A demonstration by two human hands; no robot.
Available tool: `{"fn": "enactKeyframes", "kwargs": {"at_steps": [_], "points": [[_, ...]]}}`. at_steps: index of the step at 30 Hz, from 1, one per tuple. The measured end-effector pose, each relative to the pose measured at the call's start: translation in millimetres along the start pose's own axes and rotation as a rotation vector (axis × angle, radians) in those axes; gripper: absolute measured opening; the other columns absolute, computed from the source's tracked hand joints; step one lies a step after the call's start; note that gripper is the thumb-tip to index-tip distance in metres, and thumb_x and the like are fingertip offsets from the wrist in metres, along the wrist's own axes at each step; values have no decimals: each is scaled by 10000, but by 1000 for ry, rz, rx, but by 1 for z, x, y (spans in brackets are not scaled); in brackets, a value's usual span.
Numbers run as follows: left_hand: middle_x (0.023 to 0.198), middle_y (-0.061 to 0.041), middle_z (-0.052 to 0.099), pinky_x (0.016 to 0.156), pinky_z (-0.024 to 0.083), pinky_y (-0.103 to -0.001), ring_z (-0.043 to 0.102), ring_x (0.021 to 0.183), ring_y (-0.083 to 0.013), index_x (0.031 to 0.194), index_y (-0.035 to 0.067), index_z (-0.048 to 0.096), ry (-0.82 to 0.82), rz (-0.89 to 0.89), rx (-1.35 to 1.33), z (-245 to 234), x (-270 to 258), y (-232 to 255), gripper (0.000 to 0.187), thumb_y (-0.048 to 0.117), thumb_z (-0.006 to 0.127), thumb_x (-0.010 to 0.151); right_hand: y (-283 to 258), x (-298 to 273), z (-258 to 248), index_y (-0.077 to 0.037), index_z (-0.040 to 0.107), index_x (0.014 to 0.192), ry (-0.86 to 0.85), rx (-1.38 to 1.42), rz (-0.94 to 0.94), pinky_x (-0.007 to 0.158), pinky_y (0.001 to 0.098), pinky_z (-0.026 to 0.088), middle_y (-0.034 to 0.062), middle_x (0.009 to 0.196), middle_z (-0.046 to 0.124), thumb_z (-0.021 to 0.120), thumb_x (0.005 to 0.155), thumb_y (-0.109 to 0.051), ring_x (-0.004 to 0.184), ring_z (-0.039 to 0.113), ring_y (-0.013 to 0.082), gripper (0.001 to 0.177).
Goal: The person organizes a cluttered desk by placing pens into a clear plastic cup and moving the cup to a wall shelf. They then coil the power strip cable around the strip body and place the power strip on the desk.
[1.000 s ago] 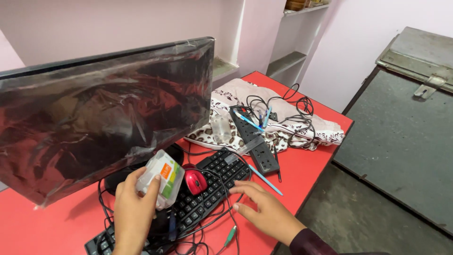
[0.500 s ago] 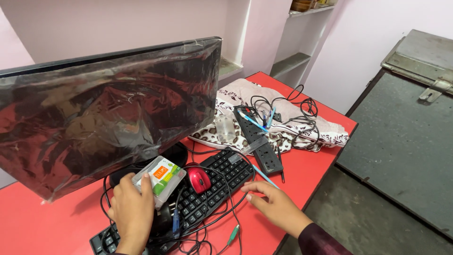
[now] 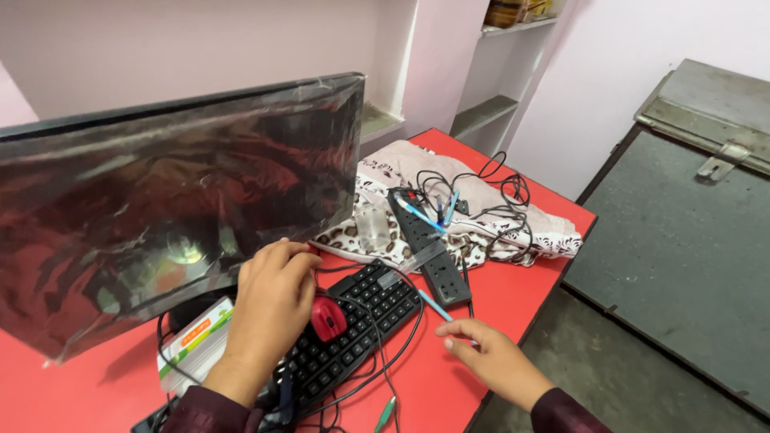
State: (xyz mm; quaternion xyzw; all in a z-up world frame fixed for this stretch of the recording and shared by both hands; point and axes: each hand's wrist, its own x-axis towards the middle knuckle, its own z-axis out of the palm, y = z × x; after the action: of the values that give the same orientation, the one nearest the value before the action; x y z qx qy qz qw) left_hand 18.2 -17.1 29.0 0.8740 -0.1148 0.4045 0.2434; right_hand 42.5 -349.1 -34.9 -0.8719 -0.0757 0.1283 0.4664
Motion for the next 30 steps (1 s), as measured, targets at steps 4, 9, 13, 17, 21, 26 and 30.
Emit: {"fn": "enactKeyframes", "kwargs": {"at_steps": [4,9,13,17,21,26,30], "points": [[1111,-60,669,961,428,-458,574,1189,-298,990,84,724,-50,16,-27,11,18,11,157,101,674,842,14,5,-18,-118,731,1175,34,-24,35,880,277,551,-6,1088,754,657,927,-247,953,745,97,289],[1107,-45,668,941,419,-437,582,1148,-269,1002,98,740,-194,-25,-58,24,31,16,182,122,668,836,13,8,-29,-128,737,1178,70,-26,95,890,285,545,-10,1068,764,659,932,-253,975,717,96,286],[1100,-35,674,950,416,-425,575,1151,-264,981,111,749,-260,-80,-68,35,36,16,172,135,659,836,9,17,-37,-132,724,1171,66,-16,91,898,288,556,-14,1094,765,653,925,-249,970,751,115,281],[1076,-30,679,933,422,-425,582,1116,-267,989,129,748,-309,-139,-57,52,37,16,174,153,655,843,13,32,-54,-126,740,1148,76,-81,49,911,281,545,-10,1111,776,670,921,-245,989,725,107,266],[1042,-30,680,931,434,-420,597,1092,-266,997,150,743,-345,-204,-15,69,36,19,176,158,636,857,27,61,-73,-133,738,1151,90,-117,15,909,277,544,-3,1098,779,666,912,-206,986,719,111,261],[1060,-31,683,927,435,-426,599,1096,-270,1048,170,749,-391,-286,42,92,42,32,230,162,634,848,46,117,-90,-120,725,1134,45,-101,-107,918,301,530,23,1117,755,665,907,-164,1026,692,143,239],[1068,-36,700,936,453,-419,616,1093,-278,1015,151,747,-404,-355,69,108,46,41,186,196,628,880,53,154,-99,-121,720,1121,12,-137,-211,915,308,532,18,1136,757,648,901,-144,1010,696,168,232]]}}
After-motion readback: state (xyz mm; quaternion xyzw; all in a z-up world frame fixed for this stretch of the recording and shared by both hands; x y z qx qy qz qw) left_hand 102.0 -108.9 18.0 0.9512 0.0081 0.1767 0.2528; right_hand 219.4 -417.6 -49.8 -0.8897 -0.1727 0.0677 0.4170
